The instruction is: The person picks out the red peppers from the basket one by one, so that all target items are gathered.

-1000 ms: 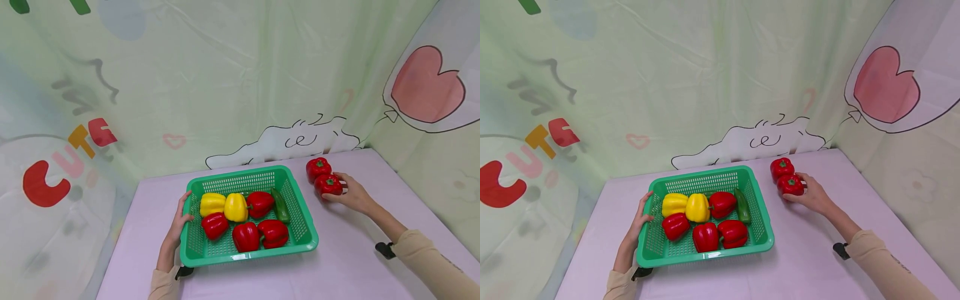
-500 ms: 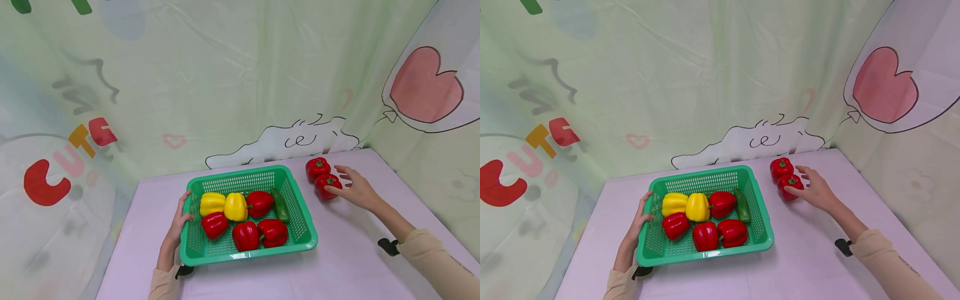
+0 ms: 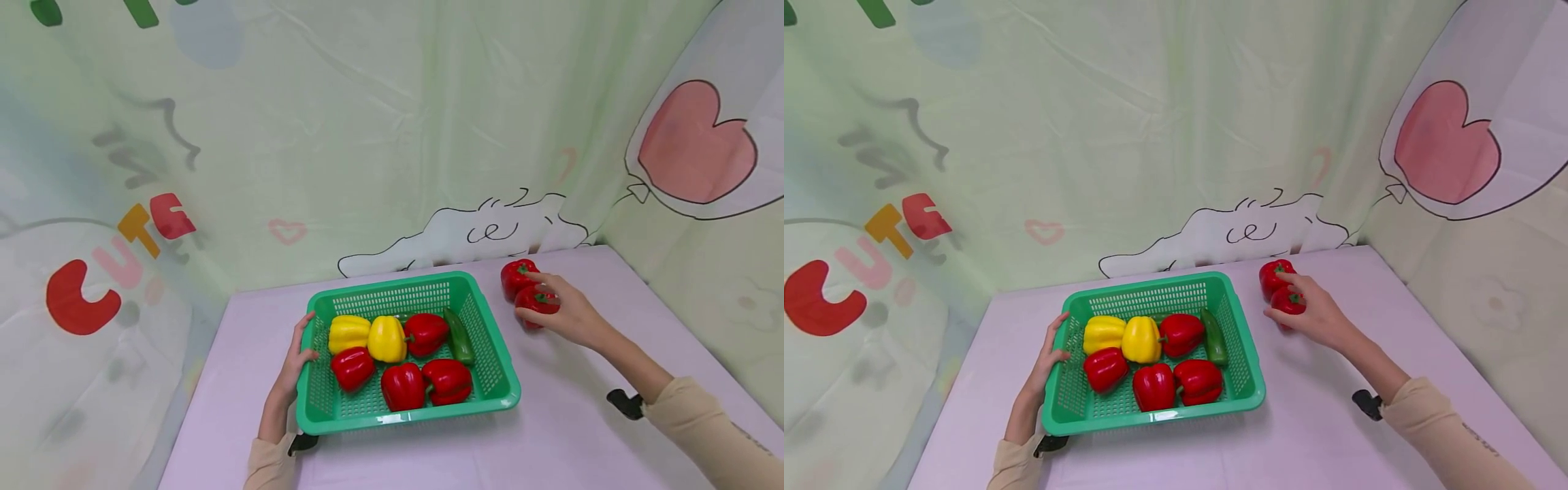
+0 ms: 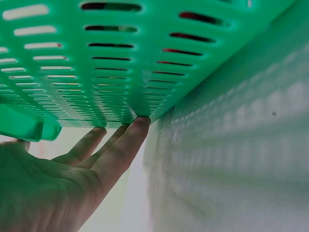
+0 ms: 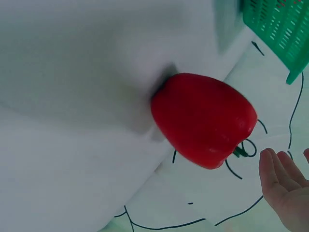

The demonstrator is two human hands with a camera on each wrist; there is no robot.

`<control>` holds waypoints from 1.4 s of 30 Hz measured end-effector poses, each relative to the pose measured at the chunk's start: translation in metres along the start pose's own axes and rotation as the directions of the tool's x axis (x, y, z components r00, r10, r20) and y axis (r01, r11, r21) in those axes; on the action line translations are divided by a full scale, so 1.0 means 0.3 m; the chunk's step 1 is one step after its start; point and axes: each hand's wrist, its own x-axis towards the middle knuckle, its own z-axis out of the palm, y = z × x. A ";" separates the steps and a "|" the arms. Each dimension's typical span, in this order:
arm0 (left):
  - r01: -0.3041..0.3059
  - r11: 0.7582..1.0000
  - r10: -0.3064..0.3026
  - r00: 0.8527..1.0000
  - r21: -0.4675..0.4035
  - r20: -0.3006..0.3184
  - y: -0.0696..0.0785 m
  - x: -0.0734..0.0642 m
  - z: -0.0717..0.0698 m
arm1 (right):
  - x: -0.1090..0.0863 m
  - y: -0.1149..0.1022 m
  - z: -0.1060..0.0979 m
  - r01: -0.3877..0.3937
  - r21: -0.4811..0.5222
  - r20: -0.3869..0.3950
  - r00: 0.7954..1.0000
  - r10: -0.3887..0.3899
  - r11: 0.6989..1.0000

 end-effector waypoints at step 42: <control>0.021 1.000 -0.021 1.000 0.006 -0.014 0.001 0.002 0.002 | -0.009 -0.332 0.251 0.275 -0.044 0.617 0.763 -0.190 0.961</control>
